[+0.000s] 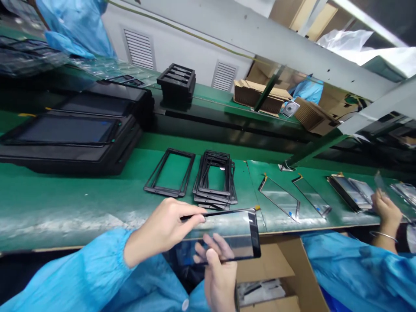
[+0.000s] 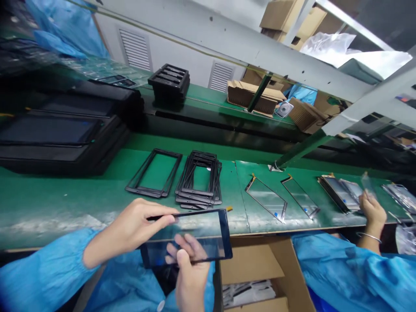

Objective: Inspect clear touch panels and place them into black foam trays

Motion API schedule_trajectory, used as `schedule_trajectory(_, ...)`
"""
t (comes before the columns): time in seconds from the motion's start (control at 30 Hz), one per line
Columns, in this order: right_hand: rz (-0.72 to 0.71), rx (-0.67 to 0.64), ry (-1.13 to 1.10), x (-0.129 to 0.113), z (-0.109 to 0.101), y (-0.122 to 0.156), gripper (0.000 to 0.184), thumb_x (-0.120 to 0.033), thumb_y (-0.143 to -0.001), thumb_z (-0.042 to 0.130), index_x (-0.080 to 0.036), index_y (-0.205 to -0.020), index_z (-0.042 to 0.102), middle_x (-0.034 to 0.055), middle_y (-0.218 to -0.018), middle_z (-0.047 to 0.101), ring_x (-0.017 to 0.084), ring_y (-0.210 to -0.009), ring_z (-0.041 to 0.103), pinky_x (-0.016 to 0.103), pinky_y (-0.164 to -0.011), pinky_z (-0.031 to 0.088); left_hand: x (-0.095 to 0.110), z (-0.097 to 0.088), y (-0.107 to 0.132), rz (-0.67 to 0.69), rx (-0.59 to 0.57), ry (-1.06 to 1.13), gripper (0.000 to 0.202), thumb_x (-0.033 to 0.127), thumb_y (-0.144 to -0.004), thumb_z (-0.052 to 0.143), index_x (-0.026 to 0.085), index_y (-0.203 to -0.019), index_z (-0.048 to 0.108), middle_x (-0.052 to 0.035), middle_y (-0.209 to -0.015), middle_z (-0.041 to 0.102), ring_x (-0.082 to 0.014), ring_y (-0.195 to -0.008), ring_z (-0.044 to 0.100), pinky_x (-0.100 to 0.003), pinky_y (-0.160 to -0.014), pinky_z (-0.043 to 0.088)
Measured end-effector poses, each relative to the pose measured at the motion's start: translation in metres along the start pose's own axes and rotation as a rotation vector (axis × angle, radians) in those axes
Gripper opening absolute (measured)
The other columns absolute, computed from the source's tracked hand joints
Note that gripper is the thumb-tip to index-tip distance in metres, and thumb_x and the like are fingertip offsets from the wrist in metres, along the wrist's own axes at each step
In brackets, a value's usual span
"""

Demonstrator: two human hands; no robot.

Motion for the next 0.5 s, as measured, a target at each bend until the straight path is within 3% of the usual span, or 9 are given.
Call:
schedule_trajectory(0.07, 0.066, -0.158, 0.118, -0.013, 0.006, -0.007, 0.05, -0.047, -0.074, 0.095, -0.019, -0.111, 0.077, 0.0161, -0.105, 0.084, 0.031, -0.083, 0.084, 0.036, -0.064, 0.066, -0.015, 0.008, 0.006, -0.135, -0.048, 0.202, 0.03, 0.031, -0.099, 0.065, 0.023, -0.123, 0.082, -0.0086, -0.116, 0.084, -0.0268, -0.099, 0.081, -0.029, -0.079, 0.061)
schedule_trajectory(0.13, 0.179, -0.399, 0.252, -0.021, 0.016, -0.009, 0.046, -0.045, -0.075, 0.095, -0.018, -0.109, 0.08, 0.0155, -0.099, 0.085, 0.029, -0.077, 0.084, 0.03, -0.057, 0.063, -0.025, 0.019, 0.014, -0.254, -0.104, 0.46, 0.039, 0.035, -0.101, 0.063, 0.02, -0.134, 0.074, -0.0126, -0.126, 0.08, -0.0264, -0.097, 0.081, -0.029, -0.072, 0.063)
schedule_trajectory(0.2, 0.242, -0.578, 0.313, -0.029, 0.024, -0.009, 0.049, -0.041, -0.077, 0.094, -0.021, -0.118, 0.079, 0.0147, -0.098, 0.085, 0.027, -0.078, 0.083, 0.028, -0.06, 0.062, -0.031, 0.026, 0.019, -0.329, -0.111, 0.642, 0.042, 0.042, -0.102, 0.062, 0.016, -0.133, 0.073, -0.0178, -0.127, 0.079, -0.0263, -0.09, 0.081, -0.028, -0.065, 0.062)
schedule_trajectory(0.23, 0.211, -0.59, 0.311, -0.038, 0.025, -0.012, 0.052, -0.042, -0.079, 0.093, -0.022, -0.124, 0.076, 0.0145, -0.1, 0.085, 0.027, -0.082, 0.083, 0.029, -0.064, 0.063, -0.033, 0.027, 0.022, -0.356, -0.098, 0.688, 0.043, 0.045, -0.102, 0.062, 0.014, -0.13, 0.074, -0.0198, -0.125, 0.079, -0.0265, -0.088, 0.081, -0.028, -0.062, 0.062)
schedule_trajectory(0.33, -0.032, -0.383, 0.268, -0.071, 0.018, -0.029, 0.057, -0.045, -0.09, 0.082, -0.025, -0.141, 0.066, 0.0126, -0.107, 0.084, 0.025, -0.085, 0.083, 0.033, -0.071, 0.064, -0.038, 0.027, 0.028, -0.418, -0.062, 0.739, 0.047, 0.049, -0.098, 0.069, 0.015, -0.129, 0.075, -0.0222, -0.126, 0.078, -0.0283, -0.09, 0.081, -0.027, -0.061, 0.062)
schedule_trajectory(0.4, -0.15, -0.241, 0.268, -0.086, 0.013, -0.034, 0.057, -0.044, -0.095, 0.075, -0.025, -0.147, 0.061, 0.0095, -0.1, 0.084, 0.023, -0.074, 0.082, 0.032, -0.067, 0.063, -0.039, 0.026, 0.031, -0.432, -0.053, 0.75, 0.047, 0.049, -0.097, 0.071, 0.017, -0.131, 0.075, -0.0219, -0.128, 0.077, -0.0292, -0.091, 0.082, -0.028, -0.061, 0.063)
schedule_trajectory(0.5, -0.214, -0.154, 0.3, -0.093, 0.015, -0.034, 0.048, -0.042, -0.095, 0.075, -0.021, -0.137, 0.068, 0.0071, -0.084, 0.084, 0.021, -0.058, 0.078, 0.031, -0.059, 0.063, -0.038, 0.025, 0.033, -0.427, -0.06, 0.757, 0.045, 0.05, -0.097, 0.071, 0.019, -0.129, 0.077, -0.0211, -0.126, 0.078, -0.03, -0.091, 0.082, -0.028, -0.062, 0.064)
Point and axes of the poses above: each hand's wrist, its own y-axis away from the middle knuckle, its own z-axis out of the palm, x = y × z, the point moved 8 cm from there along -y, towards the middle knuckle
